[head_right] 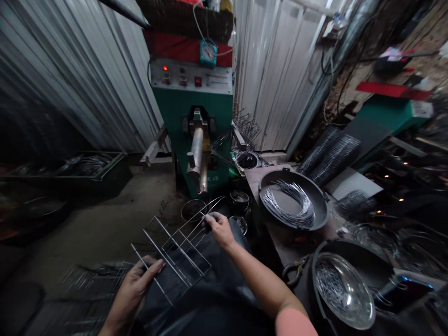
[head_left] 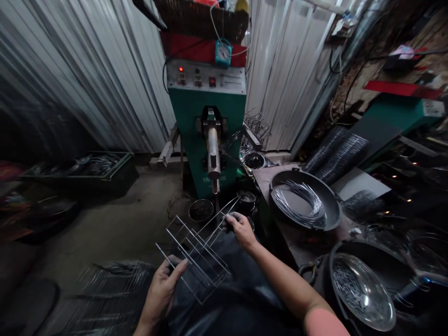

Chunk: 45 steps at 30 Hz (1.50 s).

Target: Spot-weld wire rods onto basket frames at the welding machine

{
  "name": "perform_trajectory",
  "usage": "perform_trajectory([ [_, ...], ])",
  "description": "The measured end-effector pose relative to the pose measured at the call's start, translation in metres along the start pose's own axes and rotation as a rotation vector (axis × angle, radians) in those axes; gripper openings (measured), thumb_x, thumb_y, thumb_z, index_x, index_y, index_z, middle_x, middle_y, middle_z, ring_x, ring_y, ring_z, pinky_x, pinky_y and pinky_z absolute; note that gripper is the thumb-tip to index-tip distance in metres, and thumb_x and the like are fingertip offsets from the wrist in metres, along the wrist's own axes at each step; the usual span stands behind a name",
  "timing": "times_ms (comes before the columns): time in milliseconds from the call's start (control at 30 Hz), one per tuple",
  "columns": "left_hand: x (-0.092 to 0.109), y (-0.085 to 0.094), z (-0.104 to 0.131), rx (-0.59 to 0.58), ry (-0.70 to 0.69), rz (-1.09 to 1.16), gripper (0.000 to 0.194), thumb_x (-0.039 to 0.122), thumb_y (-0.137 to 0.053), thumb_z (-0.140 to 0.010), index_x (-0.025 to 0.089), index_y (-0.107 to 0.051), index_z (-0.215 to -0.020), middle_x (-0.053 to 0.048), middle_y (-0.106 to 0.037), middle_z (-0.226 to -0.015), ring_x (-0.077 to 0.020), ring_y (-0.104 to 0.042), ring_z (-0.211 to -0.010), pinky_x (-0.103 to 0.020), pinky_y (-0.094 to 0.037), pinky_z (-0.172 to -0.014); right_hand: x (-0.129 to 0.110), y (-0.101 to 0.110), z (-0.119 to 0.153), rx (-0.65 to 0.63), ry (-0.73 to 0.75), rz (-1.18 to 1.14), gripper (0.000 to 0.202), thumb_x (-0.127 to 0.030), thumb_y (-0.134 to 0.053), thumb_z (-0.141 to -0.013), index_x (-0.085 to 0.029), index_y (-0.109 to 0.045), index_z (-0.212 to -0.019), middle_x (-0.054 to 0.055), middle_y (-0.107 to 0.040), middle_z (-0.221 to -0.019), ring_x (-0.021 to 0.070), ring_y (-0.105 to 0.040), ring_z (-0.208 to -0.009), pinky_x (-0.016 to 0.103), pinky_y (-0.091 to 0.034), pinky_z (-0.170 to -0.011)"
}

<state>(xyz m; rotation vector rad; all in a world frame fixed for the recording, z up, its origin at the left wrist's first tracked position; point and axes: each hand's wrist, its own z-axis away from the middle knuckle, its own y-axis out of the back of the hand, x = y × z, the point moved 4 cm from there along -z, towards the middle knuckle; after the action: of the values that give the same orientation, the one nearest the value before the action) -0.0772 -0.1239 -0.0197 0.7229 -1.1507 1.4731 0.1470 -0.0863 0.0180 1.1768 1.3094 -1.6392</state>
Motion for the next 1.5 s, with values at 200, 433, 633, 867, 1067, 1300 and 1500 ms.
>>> perform_trajectory([
  [200, -0.003, -0.001, -0.014, 0.012, 0.07, 0.073, 0.035, 0.039, -0.078, -0.057, 0.017, -0.051, -0.062, 0.003, -0.055, -0.06, -0.0101, -0.048, -0.055, -0.02, -0.041, -0.053, 0.009, 0.003, -0.018, 0.006, -0.027, 0.007, 0.032, -0.046, -0.067, -0.067, -0.015, -0.06, -0.066, -0.001, -0.057, -0.056, 0.0086, -0.051, -0.05, 0.021, -0.041, -0.049],
  [433, 0.008, -0.007, -0.028, 0.025, 0.1, 0.124, 0.036, 0.038, -0.079, -0.056, 0.016, -0.051, -0.063, 0.002, -0.056, -0.06, -0.0101, -0.05, -0.055, -0.021, -0.042, -0.054, 0.013, -0.006, -0.039, 0.018, -0.022, -0.027, 0.03, -0.044, -0.066, -0.068, -0.015, -0.059, -0.064, -0.002, -0.056, -0.055, 0.0071, -0.048, -0.047, 0.021, -0.041, -0.049],
  [633, 0.018, -0.01, -0.044, -0.001, 0.108, 0.153, 0.036, 0.037, -0.08, -0.054, 0.016, -0.052, -0.062, 0.002, -0.058, -0.059, -0.0108, -0.051, -0.053, -0.022, -0.043, -0.054, 0.014, -0.013, -0.056, 0.071, -0.038, -0.071, 0.026, -0.039, -0.067, -0.066, -0.015, -0.057, -0.064, -0.003, -0.055, -0.053, 0.0066, -0.047, -0.044, 0.02, -0.04, -0.047],
  [867, 0.031, -0.017, -0.059, 0.008, 0.093, 0.107, 0.04, 0.041, -0.081, -0.05, 0.016, -0.05, -0.059, 0.003, -0.054, -0.055, -0.0101, -0.048, -0.051, -0.022, -0.04, -0.051, 0.016, -0.012, -0.07, 0.108, -0.063, -0.088, 0.023, -0.037, -0.066, -0.064, -0.016, -0.056, -0.064, -0.003, -0.054, -0.052, 0.0066, -0.046, -0.043, 0.019, -0.039, -0.045],
  [1067, 0.037, -0.018, -0.068, 0.049, 0.034, 0.053, 0.042, 0.044, -0.082, -0.045, 0.015, -0.053, -0.058, 0.004, -0.052, -0.053, -0.008, -0.044, -0.053, -0.019, -0.037, -0.052, 0.017, -0.012, -0.083, 0.116, -0.092, -0.084, 0.025, -0.039, -0.067, -0.061, -0.016, -0.057, -0.063, -0.003, -0.056, -0.053, 0.0067, -0.046, -0.043, 0.019, -0.037, -0.043],
  [1300, 0.039, -0.017, -0.07, 0.09, 0.003, 0.013, 0.042, 0.045, -0.082, -0.045, 0.016, -0.055, -0.058, 0.003, -0.053, -0.055, -0.009, -0.046, -0.054, -0.02, -0.038, -0.053, 0.011, -0.008, -0.079, 0.083, -0.174, -0.05, 0.031, -0.043, -0.071, -0.059, -0.015, -0.059, -0.066, -0.002, -0.058, -0.055, 0.0084, -0.05, -0.047, 0.021, -0.04, -0.047],
  [1500, 0.036, -0.029, -0.061, 0.133, -0.038, 0.079, 0.044, 0.045, -0.083, -0.04, 0.016, -0.055, -0.056, 0.004, -0.052, -0.052, -0.0086, -0.044, -0.052, -0.02, -0.038, -0.052, 0.006, 0.002, -0.015, -0.216, -0.082, 0.34, 0.031, -0.048, -0.061, -0.073, -0.017, -0.067, -0.071, 0.001, -0.065, -0.069, 0.0138, -0.057, -0.068, 0.025, -0.043, -0.067],
])
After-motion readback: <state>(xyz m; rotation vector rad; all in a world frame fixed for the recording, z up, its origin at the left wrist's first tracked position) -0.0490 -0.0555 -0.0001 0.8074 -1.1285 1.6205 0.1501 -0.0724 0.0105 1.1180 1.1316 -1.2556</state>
